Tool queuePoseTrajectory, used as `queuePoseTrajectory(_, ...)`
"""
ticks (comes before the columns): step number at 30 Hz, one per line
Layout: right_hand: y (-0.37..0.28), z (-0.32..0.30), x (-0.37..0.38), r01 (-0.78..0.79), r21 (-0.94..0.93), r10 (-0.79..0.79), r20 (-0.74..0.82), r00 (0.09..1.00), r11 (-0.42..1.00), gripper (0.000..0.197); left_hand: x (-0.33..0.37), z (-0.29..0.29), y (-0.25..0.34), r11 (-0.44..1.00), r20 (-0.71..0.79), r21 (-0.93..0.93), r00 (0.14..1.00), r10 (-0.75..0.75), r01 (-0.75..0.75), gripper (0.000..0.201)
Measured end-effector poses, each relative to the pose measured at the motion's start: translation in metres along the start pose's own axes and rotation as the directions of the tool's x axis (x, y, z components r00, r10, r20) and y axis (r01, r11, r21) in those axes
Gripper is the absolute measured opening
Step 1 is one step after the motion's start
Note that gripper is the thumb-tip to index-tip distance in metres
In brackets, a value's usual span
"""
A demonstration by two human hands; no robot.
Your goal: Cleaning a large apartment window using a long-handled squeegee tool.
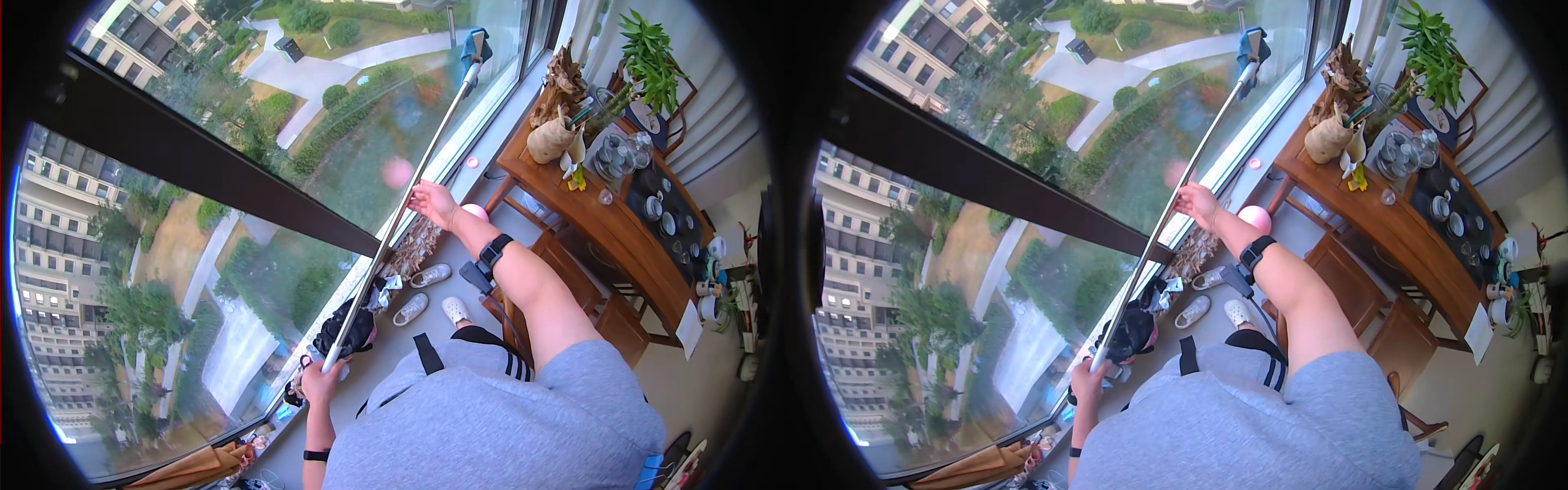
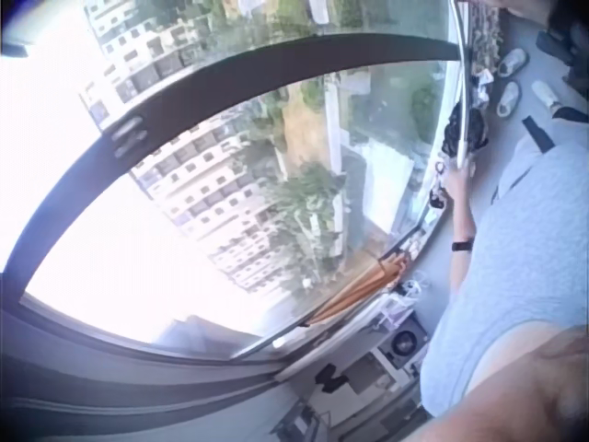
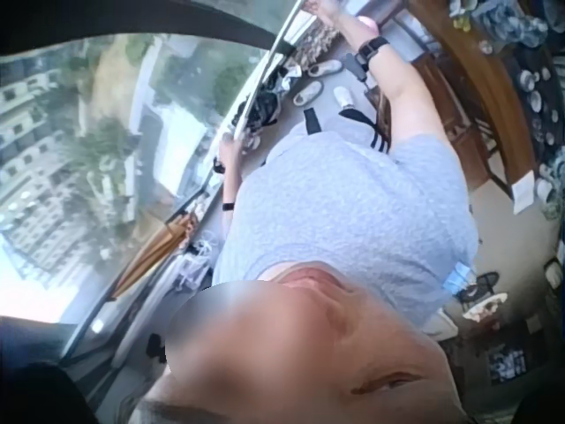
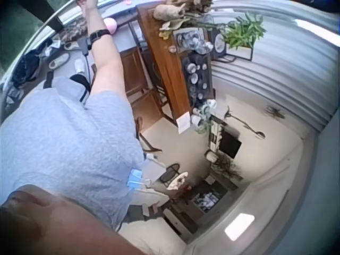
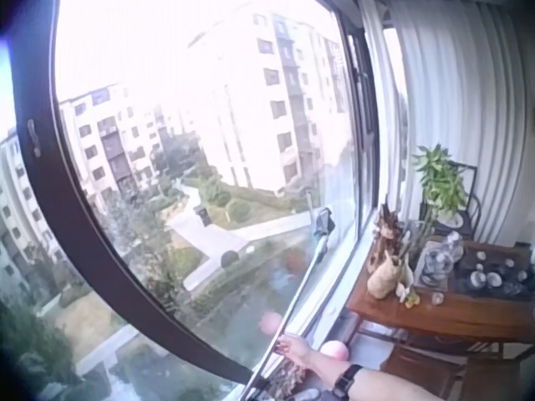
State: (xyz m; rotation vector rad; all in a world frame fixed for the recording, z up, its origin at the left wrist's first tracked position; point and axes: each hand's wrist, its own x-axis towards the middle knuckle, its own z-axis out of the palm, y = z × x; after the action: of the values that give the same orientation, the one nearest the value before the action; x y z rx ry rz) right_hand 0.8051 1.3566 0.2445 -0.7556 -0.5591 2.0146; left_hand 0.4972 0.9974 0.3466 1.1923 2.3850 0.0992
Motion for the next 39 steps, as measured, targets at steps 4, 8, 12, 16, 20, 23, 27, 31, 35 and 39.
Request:
queuePoseTrajectory(4,-0.031,-0.02,0.031,-0.015,-0.014,0.013,-0.091,0.996,1.0,0.009,0.025,-0.017,0.053,0.998,0.056,-0.047,0.998,0.032,-0.029,0.04)
queuePoseTrajectory(8,-0.039,-0.051,0.06,-0.061,-0.123,0.035,-0.207,0.978,0.99,0.01,0.037,-0.015,0.079,0.992,0.058,-0.042,0.991,0.121,-0.119,0.039)
queuePoseTrajectory(12,-0.025,-0.073,0.084,-0.138,-0.296,0.051,-0.283,0.958,0.945,0.011,0.046,-0.004,0.077,0.939,0.197,-0.259,0.939,0.283,-0.228,0.027)
queuePoseTrajectory(16,0.001,-0.081,0.091,-0.252,-0.351,0.145,-0.303,0.942,0.902,0.015,0.039,-0.006,0.064,0.929,0.282,-0.347,0.93,0.236,-0.131,0.034)
queuePoseTrajectory(20,0.044,-0.089,0.09,-0.352,-0.264,0.248,-0.356,0.901,0.898,0.012,0.025,-0.013,0.061,0.945,0.291,-0.272,0.92,0.263,-0.184,0.036)
queuePoseTrajectory(23,0.071,-0.083,0.08,-0.418,-0.189,0.316,-0.407,0.857,0.888,0.01,0.011,-0.021,0.066,0.958,0.215,-0.137,0.937,0.276,-0.251,0.038)
queuePoseTrajectory(27,0.108,-0.072,0.065,-0.449,-0.186,0.367,-0.351,0.861,0.874,0.013,-0.008,-0.015,0.027,0.973,0.18,-0.119,0.959,0.219,-0.199,0.039)
queuePoseTrajectory(31,0.158,-0.061,0.043,-0.538,-0.04,0.517,-0.224,0.826,0.842,0.014,-0.04,-0.015,-0.027,0.99,0.224,-0.125,0.974,-0.033,0.063,0.035)
queuePoseTrajectory(35,0.212,-0.037,0.02,-0.666,-0.005,0.66,-0.138,0.739,0.746,0.027,-0.081,-0.018,-0.083,0.966,0.181,-0.176,0.971,-0.158,0.19,0.029)
queuePoseTrajectory(39,0.241,-0.003,-0.012,-0.747,-0.007,0.745,-0.066,0.664,0.665,0.037,-0.12,-0.023,-0.123,0.924,0.157,-0.21,0.944,-0.292,0.321,0.024)
